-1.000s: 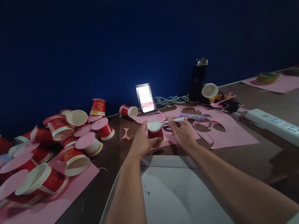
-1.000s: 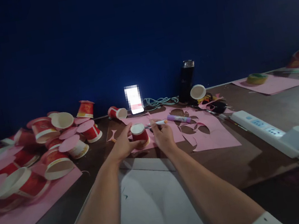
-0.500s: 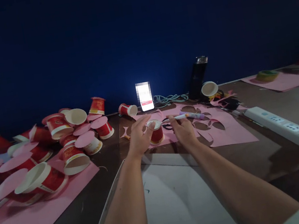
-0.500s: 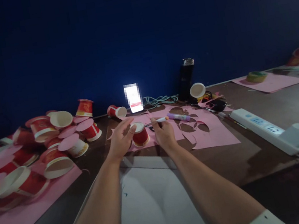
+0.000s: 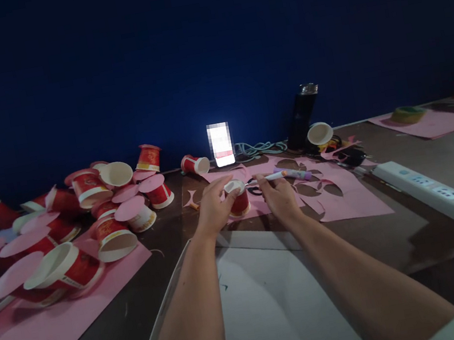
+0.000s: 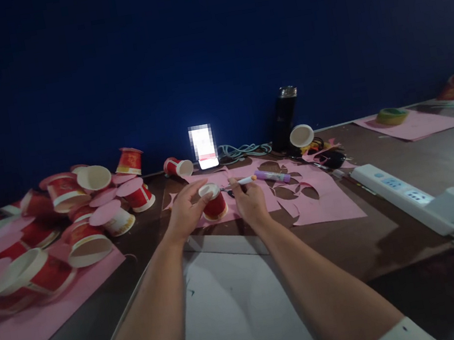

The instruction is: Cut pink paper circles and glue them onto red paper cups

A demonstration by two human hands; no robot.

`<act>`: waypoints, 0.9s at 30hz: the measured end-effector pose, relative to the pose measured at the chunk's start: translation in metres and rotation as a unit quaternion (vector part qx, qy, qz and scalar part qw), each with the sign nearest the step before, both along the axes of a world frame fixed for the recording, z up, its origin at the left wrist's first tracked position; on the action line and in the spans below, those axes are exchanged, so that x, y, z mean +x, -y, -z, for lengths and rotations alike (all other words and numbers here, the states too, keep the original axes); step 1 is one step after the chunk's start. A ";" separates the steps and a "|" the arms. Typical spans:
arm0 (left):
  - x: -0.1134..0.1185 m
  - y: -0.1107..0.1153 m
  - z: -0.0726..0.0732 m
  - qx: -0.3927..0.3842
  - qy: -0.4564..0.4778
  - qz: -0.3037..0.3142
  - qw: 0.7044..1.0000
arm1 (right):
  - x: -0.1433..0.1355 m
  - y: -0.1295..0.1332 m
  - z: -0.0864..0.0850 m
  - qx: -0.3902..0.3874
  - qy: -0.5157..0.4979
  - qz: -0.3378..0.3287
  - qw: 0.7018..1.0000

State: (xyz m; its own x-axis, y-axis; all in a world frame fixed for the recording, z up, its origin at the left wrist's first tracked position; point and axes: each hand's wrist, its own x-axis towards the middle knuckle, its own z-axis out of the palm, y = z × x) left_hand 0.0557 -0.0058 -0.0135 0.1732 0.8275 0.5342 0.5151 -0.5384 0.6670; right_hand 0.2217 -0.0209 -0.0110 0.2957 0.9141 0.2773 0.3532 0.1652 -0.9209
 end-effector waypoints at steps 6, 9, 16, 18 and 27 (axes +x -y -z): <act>-0.001 0.001 -0.001 -0.011 -0.003 0.002 1.000 | 0.003 -0.005 0.006 0.000 -0.006 0.000 1.000; -0.001 0.000 0.000 0.000 0.005 0.014 1.000 | 0.005 -0.007 0.008 0.006 -0.004 -0.002 1.000; -0.002 -0.002 0.003 -0.012 0.030 0.020 0.999 | 0.008 -0.003 0.002 -0.026 0.031 0.024 0.999; -0.002 -0.002 0.004 -0.017 0.035 0.022 0.999 | 0.008 -0.004 0.001 -0.027 0.037 0.028 0.999; -0.002 -0.002 0.003 -0.024 0.018 0.019 0.999 | 0.012 -0.008 0.004 0.004 -0.002 0.019 1.000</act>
